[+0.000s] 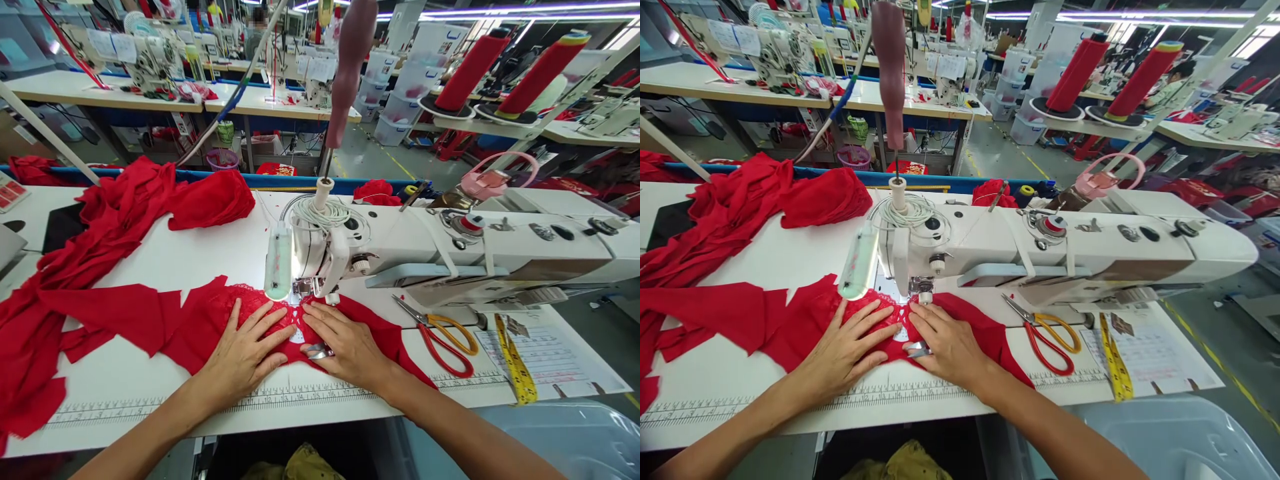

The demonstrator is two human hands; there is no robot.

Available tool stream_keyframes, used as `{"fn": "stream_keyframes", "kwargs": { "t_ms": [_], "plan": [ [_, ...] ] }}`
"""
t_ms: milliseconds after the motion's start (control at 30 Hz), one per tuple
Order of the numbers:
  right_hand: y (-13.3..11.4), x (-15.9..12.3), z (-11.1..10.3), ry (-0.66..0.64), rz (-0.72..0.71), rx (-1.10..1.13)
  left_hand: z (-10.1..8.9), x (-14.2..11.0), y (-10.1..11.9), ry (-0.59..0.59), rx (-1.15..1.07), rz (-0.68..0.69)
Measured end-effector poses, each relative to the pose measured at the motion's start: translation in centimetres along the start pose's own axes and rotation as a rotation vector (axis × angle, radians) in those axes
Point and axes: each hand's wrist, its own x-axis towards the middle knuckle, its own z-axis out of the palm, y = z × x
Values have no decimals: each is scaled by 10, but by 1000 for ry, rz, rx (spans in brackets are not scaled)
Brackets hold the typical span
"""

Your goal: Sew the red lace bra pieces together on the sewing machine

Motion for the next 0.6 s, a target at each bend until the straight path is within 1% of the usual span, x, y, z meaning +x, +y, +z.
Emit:
{"fn": "stream_keyframes", "kwargs": {
  "t_ms": [267, 600],
  "plan": [
    [2, -1, 0, 34, 19, 37, -2, -1, 0, -5, 4, 4],
    [-1, 0, -1, 10, 96, 50, -3, -1, -2, -41, 18, 1]
  ]
}}
